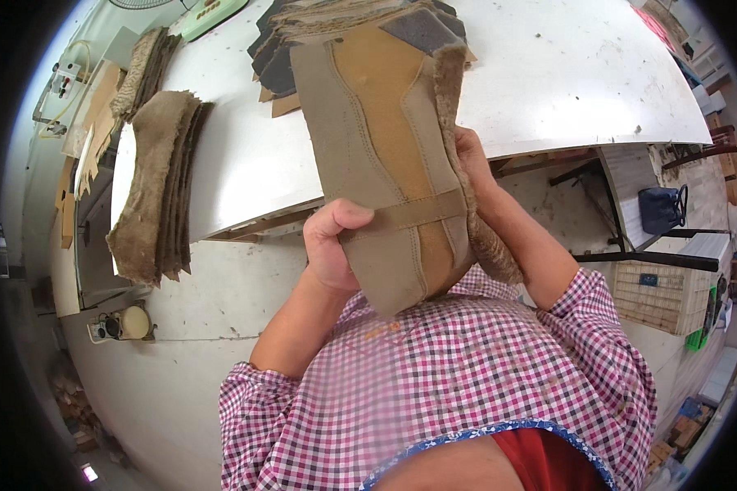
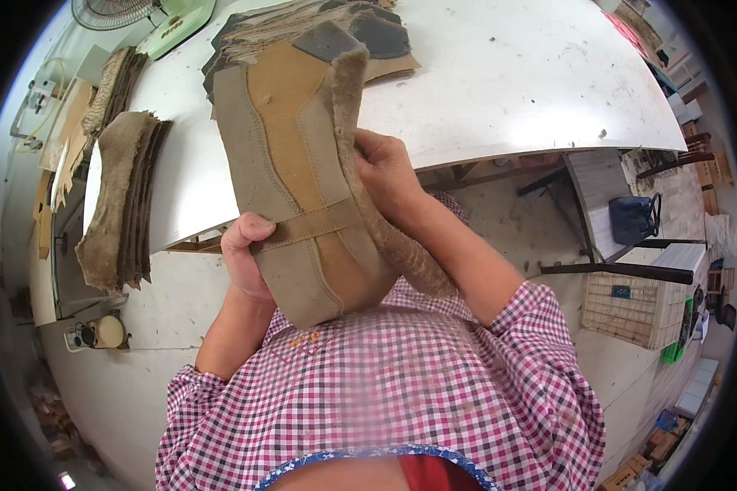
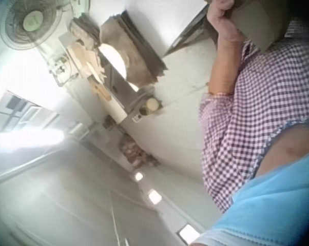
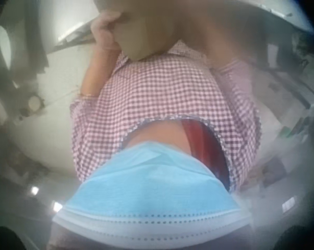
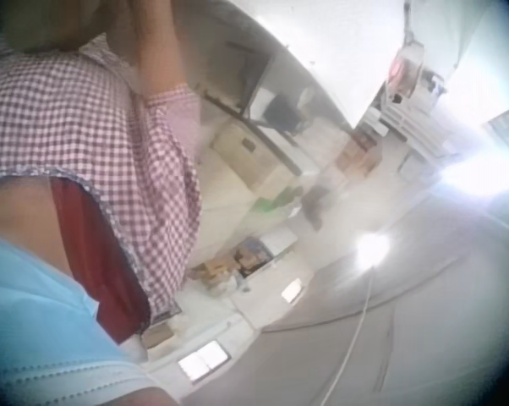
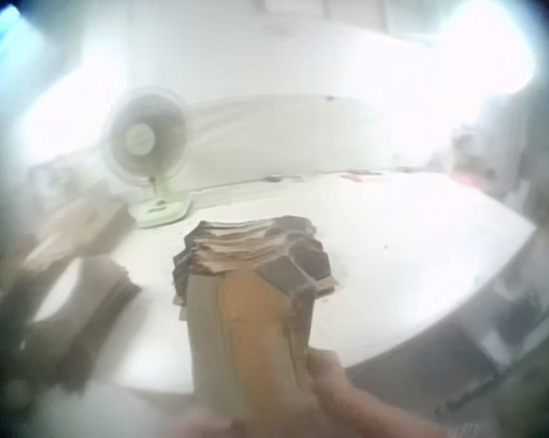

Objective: The person repeatedly picks up brown leather shoe parts from a stack on a white table, turns them over to view both sides, and places them back on the stack. The person handles the parts one at a time and continues this cycle throughout the clip.

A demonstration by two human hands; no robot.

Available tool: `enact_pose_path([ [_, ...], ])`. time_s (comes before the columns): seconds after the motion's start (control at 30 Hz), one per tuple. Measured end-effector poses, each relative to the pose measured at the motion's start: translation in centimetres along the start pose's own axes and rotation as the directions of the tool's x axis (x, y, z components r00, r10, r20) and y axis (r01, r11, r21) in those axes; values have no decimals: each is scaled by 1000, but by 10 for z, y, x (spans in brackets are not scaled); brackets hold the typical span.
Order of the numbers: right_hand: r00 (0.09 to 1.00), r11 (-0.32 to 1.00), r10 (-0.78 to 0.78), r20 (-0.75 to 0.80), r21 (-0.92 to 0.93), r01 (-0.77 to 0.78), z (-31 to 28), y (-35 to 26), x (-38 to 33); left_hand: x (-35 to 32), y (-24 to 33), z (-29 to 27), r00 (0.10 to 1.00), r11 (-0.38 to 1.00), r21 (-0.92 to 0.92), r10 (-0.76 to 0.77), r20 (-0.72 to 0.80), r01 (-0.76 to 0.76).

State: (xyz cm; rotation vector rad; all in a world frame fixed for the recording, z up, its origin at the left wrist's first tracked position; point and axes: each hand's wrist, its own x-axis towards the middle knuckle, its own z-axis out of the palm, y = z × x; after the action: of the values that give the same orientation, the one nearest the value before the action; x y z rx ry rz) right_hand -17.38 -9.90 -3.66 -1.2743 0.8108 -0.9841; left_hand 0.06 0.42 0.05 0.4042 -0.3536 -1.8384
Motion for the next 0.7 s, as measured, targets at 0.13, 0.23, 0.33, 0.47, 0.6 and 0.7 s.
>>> enact_pose_path([
  [0.13, 994, 988, -60, -91, -146, 46, -10, -10, 8, 4, 4, 0, 996, 999, -12, 45, -75, -46],
  [0.23, 988, 992, -44, -150, -126, 25, -25, -20, 8, 4, 6, 0, 994, 996, -36, 75, -77, -78],
  [0.33, 972, 994, 86, -217, -41, -98, -34, -43, -1, 6, 9, 0, 992, 995, 6, 100, -73, -100],
  [0.47, 961, 999, -31, -276, -48, 18, -60, -55, -6, 15, 17, 1, 963, 967, 243, 138, -232, -80],
  [0.6, 772, 610, -571, -279, -773, 172, -60, -75, -27, 32, 15, 11, 977, 979, 186, 119, -179, -85],
  [0.7, 869, 459, -494, 24, -842, 284, -36, -75, -47, 45, 4, 20, 980, 982, 174, 100, -175, -69],
])
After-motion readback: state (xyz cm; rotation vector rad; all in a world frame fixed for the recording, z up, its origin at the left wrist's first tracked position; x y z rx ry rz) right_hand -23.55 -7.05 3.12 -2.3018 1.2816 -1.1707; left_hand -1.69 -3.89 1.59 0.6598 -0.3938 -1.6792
